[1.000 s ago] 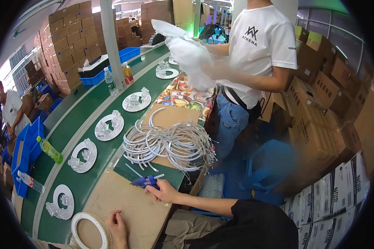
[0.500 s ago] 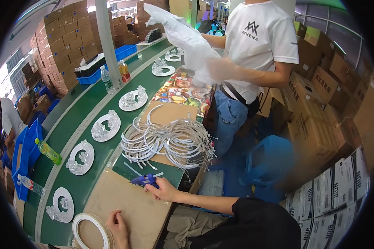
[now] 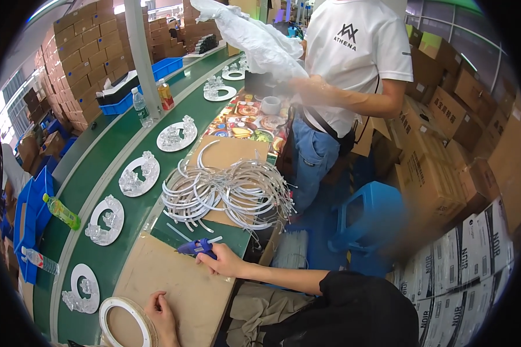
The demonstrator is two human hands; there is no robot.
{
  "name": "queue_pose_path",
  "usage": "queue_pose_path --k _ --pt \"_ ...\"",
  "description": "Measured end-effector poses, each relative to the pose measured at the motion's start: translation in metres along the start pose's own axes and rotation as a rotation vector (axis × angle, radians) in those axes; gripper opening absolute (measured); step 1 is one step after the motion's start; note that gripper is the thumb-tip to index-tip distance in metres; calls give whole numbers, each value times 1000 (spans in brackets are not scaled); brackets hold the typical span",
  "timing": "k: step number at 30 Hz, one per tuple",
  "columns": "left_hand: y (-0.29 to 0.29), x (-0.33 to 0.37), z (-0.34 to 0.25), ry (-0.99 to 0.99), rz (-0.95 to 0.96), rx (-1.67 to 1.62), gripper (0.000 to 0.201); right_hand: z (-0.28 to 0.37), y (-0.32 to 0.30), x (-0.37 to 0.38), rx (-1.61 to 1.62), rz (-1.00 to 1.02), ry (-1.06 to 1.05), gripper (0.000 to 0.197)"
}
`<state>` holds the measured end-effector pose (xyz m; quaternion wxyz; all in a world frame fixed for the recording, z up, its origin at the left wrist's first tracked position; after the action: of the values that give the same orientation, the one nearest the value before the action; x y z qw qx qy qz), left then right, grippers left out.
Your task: Assembling circular LED lights by applying hot glue to frames and installing light strips.
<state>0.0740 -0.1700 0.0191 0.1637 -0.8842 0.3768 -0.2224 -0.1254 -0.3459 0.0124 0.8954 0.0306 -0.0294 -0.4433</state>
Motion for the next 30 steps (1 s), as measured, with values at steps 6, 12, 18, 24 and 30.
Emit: queue_pose_path --k 6,12,18,24,30 --pt "4 1 -3 18 4 19 12 -4 -7 0 -30 32 39 21" --pt "-1 0 8 0 14 -16 12 -2 -1 1 -14 27 37 20" --pt "-6 3 -12 -148 143 109 24 -10 -5 0 -11 51 19 22" --pt "-8 4 -20 -141 137 147 24 -8 -3 3 -16 52 37 25" --pt "-9 3 -23 -169 145 143 25 -18 -4 1 6 71 50 36"
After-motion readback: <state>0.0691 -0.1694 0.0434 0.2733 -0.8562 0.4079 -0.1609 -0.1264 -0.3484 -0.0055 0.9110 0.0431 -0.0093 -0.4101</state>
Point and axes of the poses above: each hand's wrist, its own x-axis towards the middle knuckle, its own y-axis out of the palm, z = x × y, the point moved 4 cm from there along x, towards the middle knuckle, and after that the axes turned 3 degrees about -z, right-handed, at the moved point
